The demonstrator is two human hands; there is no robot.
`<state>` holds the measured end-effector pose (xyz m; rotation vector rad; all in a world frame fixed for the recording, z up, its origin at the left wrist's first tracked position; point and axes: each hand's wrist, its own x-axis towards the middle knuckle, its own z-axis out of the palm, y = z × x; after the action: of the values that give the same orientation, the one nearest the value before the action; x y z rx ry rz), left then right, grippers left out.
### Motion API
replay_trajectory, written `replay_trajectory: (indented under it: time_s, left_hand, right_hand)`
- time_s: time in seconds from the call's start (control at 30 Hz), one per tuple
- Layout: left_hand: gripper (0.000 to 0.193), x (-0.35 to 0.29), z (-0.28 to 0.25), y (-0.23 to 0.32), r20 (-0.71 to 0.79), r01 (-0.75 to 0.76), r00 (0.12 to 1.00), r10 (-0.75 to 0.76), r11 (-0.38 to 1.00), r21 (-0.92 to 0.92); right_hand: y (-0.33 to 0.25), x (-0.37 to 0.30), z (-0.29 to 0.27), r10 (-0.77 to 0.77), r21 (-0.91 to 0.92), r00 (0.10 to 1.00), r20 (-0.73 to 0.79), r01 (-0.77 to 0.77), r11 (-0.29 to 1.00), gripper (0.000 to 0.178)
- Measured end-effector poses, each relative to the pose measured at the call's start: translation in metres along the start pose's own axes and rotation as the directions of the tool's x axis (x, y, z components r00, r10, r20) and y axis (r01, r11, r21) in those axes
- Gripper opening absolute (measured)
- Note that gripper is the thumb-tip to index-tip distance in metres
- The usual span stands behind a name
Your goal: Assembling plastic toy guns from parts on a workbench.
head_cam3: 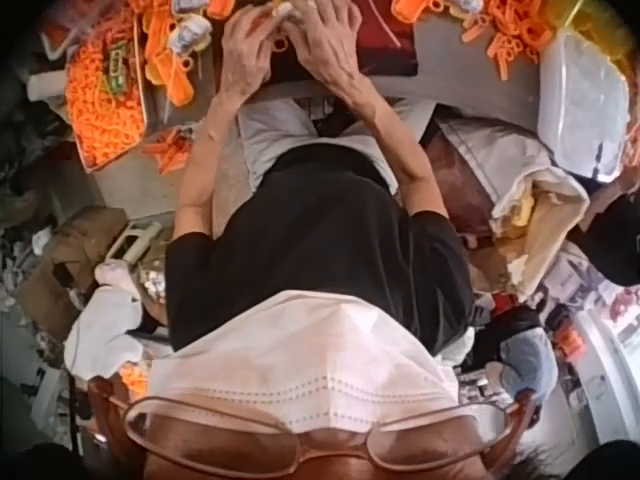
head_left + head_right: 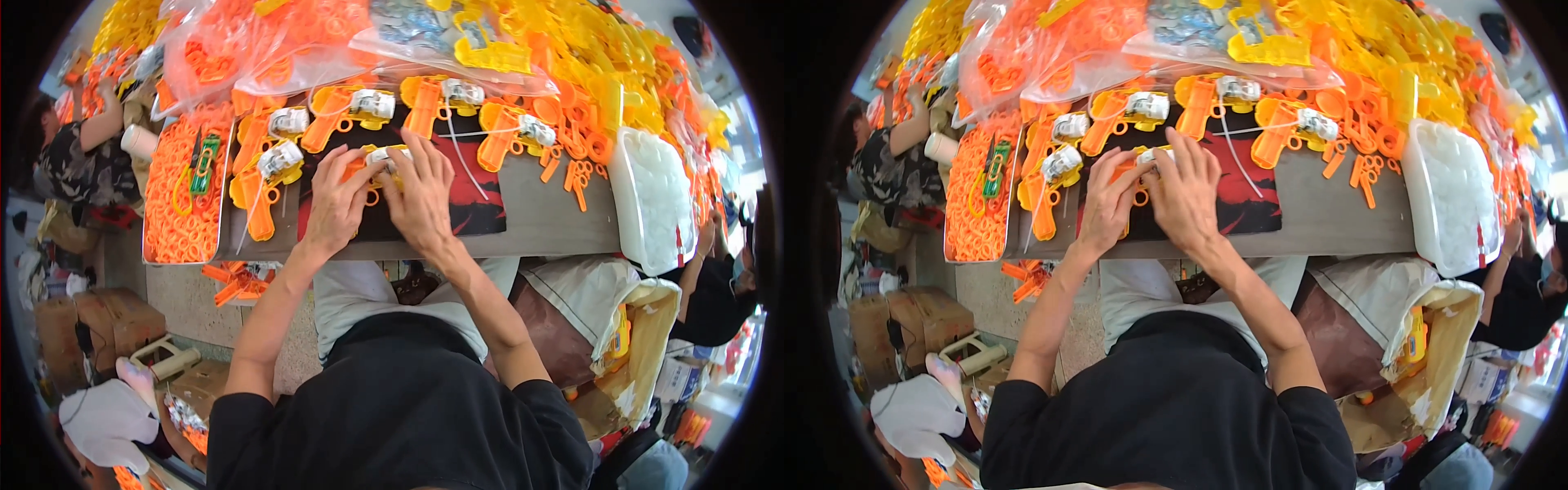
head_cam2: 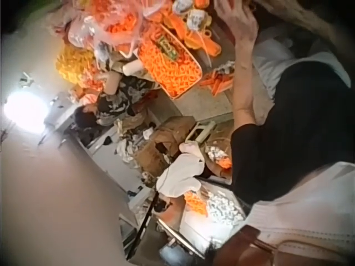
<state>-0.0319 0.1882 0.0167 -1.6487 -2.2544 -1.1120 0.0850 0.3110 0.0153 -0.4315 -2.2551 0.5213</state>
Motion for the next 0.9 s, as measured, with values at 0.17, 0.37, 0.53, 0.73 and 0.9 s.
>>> replay_trajectory:
  time_s: [0.17, 0.37, 0.53, 0.73, 0.9]
  left_hand:
    - [0.064, -0.004, 0.014, 0.025, 0.072, -0.037, 0.997, 0.033, 0.997, 0.062]
    - [0.082, -0.020, 0.018, 0.051, 0.190, -0.058, 0.978, 0.084, 0.989, -0.138]
    - [0.081, 0.001, 0.061, 0.099, 0.430, 0.303, 0.886, 0.174, 0.484, -0.821]
    - [0.060, 0.059, 0.086, 0.111, 0.356, -0.403, 0.801, 0.481, 0.874, -0.273]
    - [0.051, 0.077, 0.095, 0.075, 0.362, -0.625, 0.710, 0.604, 0.777, -0.069]
  right_hand:
    - [0.010, -0.014, -0.005, 0.016, 0.081, 0.985, 0.170, -0.030, 0.996, 0.053]
    - [0.007, -0.036, -0.035, 0.191, 0.029, 0.968, 0.164, -0.198, 0.980, 0.055]
    - [0.041, -0.069, -0.106, 0.421, -0.326, 0.893, -0.162, -0.451, 0.831, 0.050]
    - [0.122, -0.083, -0.160, 0.433, -0.385, 0.838, -0.333, -0.540, 0.749, 0.048]
    - [0.170, -0.041, -0.141, 0.478, -0.428, 0.820, -0.316, -0.573, 0.699, 0.053]
